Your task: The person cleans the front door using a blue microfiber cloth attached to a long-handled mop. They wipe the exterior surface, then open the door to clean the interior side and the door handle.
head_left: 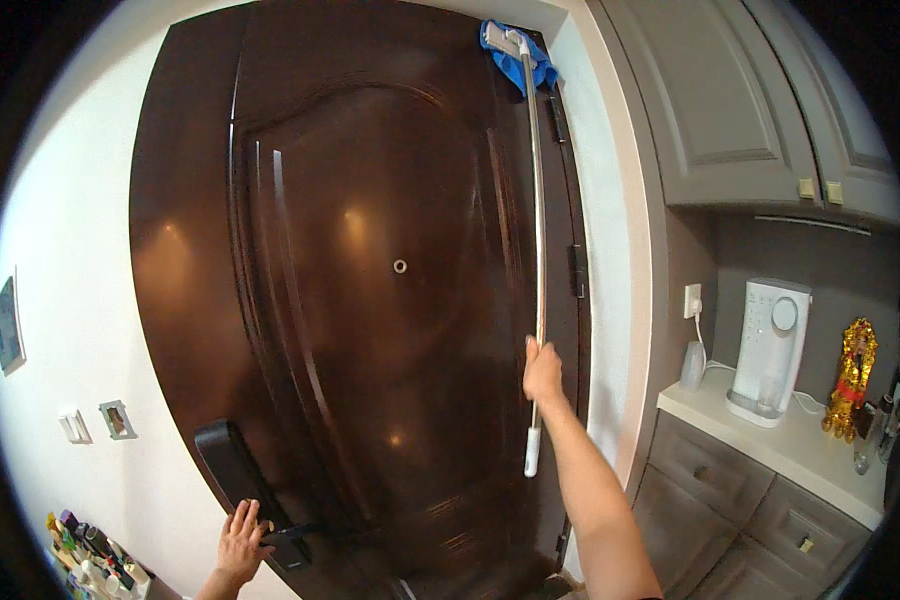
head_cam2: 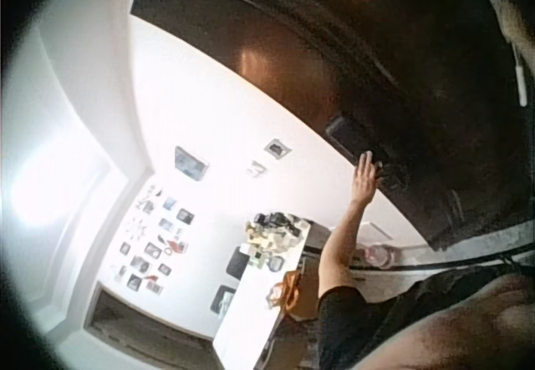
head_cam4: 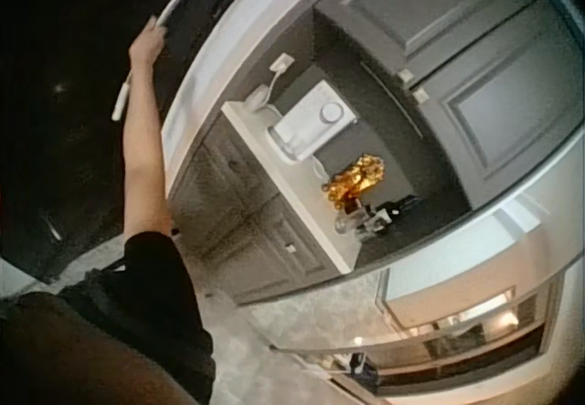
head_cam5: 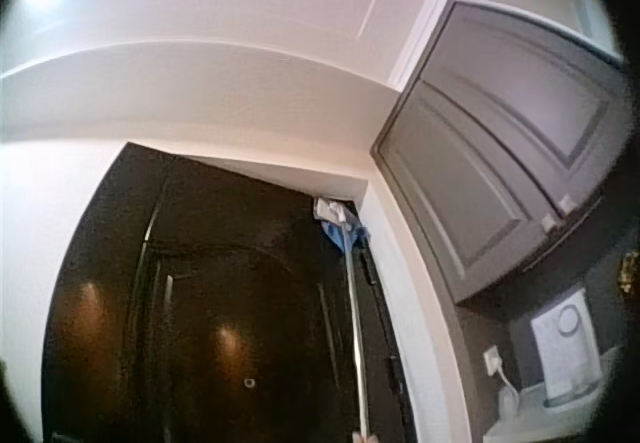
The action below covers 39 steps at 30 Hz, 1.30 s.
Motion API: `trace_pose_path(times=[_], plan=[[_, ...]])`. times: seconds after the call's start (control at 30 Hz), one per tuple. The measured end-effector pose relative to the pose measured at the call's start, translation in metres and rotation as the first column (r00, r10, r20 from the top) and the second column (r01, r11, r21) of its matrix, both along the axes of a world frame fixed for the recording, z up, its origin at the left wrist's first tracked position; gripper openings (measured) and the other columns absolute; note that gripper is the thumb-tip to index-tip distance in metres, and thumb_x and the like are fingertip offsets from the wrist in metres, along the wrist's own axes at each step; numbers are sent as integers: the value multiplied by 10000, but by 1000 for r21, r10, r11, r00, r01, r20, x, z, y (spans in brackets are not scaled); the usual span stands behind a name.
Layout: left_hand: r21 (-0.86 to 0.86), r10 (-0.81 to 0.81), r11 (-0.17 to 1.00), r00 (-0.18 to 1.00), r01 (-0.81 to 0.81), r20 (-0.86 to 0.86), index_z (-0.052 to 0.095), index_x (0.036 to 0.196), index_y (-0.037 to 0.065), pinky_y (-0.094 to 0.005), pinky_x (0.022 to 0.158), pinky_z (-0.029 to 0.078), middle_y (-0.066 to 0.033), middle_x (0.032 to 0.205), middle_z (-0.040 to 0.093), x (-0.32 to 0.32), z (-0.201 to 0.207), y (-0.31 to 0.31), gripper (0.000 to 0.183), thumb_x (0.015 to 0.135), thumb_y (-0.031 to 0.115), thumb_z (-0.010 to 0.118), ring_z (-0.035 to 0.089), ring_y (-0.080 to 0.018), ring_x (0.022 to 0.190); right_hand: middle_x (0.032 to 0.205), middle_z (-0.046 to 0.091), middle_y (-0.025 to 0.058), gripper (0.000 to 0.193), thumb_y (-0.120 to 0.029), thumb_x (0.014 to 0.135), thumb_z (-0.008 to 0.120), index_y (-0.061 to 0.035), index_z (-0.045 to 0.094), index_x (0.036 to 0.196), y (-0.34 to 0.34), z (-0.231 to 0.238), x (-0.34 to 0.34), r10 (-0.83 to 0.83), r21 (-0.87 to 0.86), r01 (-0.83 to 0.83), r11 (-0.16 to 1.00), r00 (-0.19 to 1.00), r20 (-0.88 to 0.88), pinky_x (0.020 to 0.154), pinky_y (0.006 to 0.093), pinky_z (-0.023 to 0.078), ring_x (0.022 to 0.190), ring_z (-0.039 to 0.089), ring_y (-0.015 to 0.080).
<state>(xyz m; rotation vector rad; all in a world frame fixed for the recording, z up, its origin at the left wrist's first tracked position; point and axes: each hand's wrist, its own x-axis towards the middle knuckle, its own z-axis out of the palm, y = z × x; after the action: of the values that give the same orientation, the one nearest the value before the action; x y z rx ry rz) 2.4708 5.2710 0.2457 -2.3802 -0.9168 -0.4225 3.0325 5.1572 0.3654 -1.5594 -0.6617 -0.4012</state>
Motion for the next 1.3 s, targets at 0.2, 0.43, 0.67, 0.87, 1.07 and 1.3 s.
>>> trace_pose_path(times=[0.2,0.43,0.67,0.87,1.07,1.3], plan=[[59,34,998,999,-33,-12,558,1102,123,-477,1030,263,-133,1434,270,1,-2,-1,475,690,306,710,233,-302,1328,791,572,323,456,-376,931,411,77,459,901,-27,-155,-38,82,-102,-94,990,989,-123,654,515,443,792,556,485],[52,21,998,999,-19,-34,537,1126,120,-438,1046,241,-158,1442,240,2,-3,-4,504,688,295,714,197,-315,1341,685,557,309,444,-360,923,431,82,465,912,-106,-338,-121,158,-311,-257,915,938,-310,531,493,439,677,576,449],[50,28,998,999,-26,-42,535,1130,121,-436,1048,236,-165,1446,226,0,-6,0,513,686,308,713,186,-325,1344,700,561,314,449,-355,936,410,91,459,908,-77,-231,-52,129,-218,-147,965,987,-93,557,503,440,671,561,473],[96,35,995,997,-28,-73,542,1135,129,-427,1049,239,-159,1447,227,2,-3,-1,519,681,312,715,191,-320,1343,760,572,319,438,-355,939,407,70,469,856,-48,-51,-6,160,-70,-156,985,986,46,635,505,460,775,567,476],[72,58,996,997,-54,-48,546,1134,134,-423,1054,239,-153,1446,231,5,-2,0,521,673,300,721,197,-316,1341,768,574,318,429,-377,939,399,48,442,906,-18,-66,-54,267,-76,-265,961,963,23,626,491,473,759,569,472],[18,37,999,999,-37,-29,543,1147,133,-429,1059,236,-154,1446,234,5,-2,-4,475,713,274,676,203,-316,1341,736,578,312,537,-370,916,439,132,417,1105,-60,-310,-125,326,-358,-364,860,931,-164,548,499,453,684,577,455]])
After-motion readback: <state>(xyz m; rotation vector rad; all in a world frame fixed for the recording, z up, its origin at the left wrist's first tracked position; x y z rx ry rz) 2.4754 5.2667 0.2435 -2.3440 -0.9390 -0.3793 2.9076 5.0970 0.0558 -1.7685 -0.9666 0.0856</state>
